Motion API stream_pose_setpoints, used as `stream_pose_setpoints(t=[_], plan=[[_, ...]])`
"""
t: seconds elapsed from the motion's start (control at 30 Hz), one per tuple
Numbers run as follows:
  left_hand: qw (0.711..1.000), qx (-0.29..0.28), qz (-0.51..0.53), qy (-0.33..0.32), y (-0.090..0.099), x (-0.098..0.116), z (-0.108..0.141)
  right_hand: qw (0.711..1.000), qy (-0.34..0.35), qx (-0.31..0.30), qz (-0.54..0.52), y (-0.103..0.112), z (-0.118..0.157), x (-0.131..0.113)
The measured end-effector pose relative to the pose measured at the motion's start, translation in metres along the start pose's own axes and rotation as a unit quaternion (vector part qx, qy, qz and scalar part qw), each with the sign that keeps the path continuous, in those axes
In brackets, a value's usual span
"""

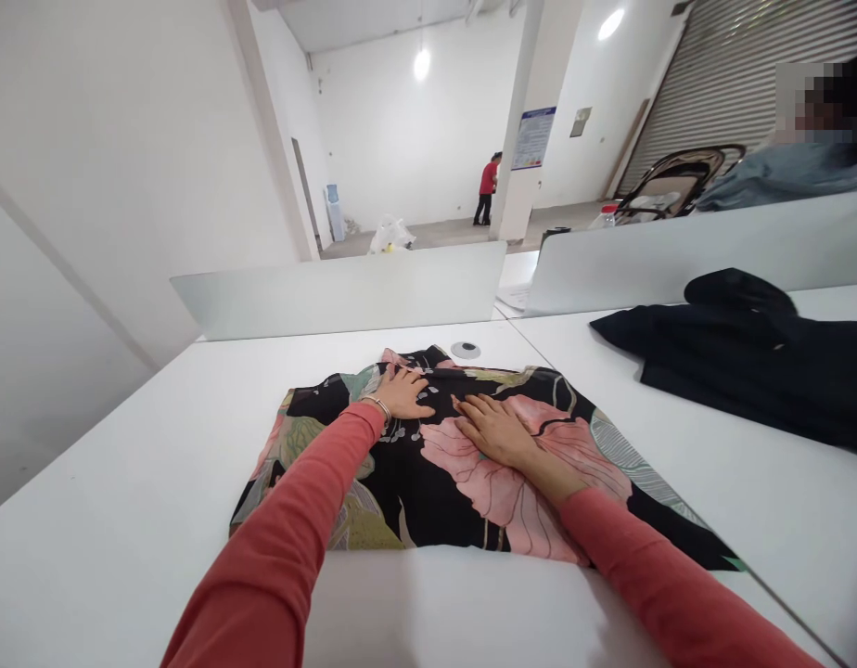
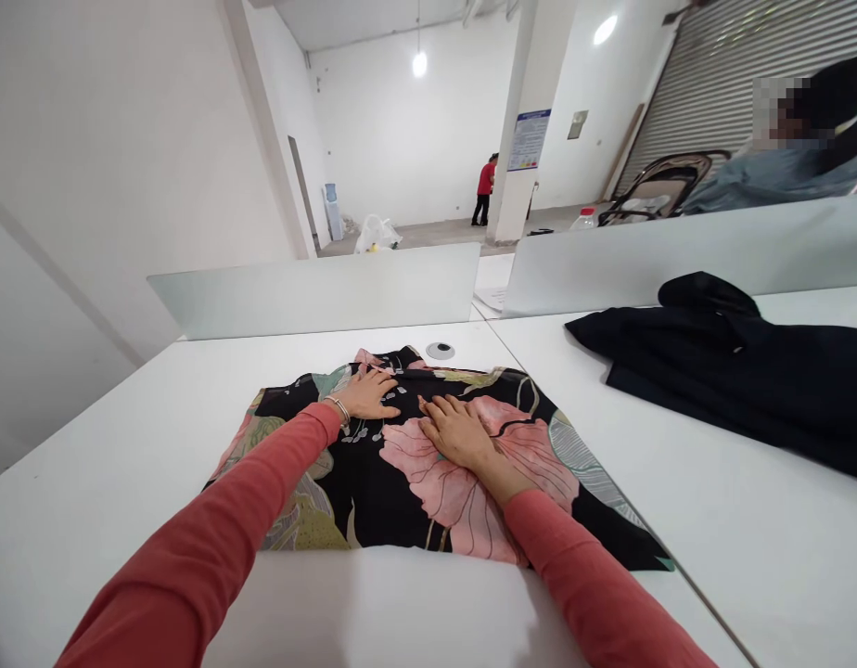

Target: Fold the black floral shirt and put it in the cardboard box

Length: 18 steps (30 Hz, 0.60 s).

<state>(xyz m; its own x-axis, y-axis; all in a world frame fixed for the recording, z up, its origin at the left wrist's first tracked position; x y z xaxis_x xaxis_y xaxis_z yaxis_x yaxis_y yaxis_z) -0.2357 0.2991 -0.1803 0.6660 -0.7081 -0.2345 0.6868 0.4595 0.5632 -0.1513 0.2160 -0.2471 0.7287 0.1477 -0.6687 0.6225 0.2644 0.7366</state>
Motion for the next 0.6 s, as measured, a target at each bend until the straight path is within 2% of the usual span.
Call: stream_pose_setpoints(t=[0.17,0.27,0.37,0.47,0.53,0.6], plan=[[0.999,0.016,-0.014,-0.040,0.010,0.036,-0.029,1.000,0.003,0.001,-0.004,0.001,0.000,0.001],[0.999,0.030,-0.013,-0.036,0.016,0.047,-0.049,1.000,0.010,0.003,-0.009,0.002,0.000,0.002],[0.999,0.051,-0.005,0.000,0.025,0.041,-0.065,1.000,0.017,-0.001,-0.019,0.003,0.000,0.003],[0.997,0.070,0.001,0.031,0.033,0.026,-0.070,0.999,0.012,-0.005,-0.033,0.004,0.001,0.004],[0.996,0.084,-0.003,0.031,0.037,0.016,-0.062,0.999,0.010,-0.006,-0.041,0.005,0.001,0.005],[0.995,0.096,-0.010,0.024,0.040,0.006,-0.043,0.999,0.010,-0.006,-0.046,0.005,0.001,0.005]])
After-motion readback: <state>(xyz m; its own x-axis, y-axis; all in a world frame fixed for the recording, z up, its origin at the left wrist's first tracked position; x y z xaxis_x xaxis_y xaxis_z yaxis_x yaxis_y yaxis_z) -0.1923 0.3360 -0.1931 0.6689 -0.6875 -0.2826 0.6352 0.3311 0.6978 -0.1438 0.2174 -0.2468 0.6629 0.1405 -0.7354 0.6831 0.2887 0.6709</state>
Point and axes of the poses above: each hand's wrist, its own z-axis away from the middle knuckle, its own y-axis out of the back of the hand, x = y × z, the point moved 8 cm from there along -z, towards the middle knuckle, and after that the axes turned 11 degrees about -x, right-handed, at the moved point
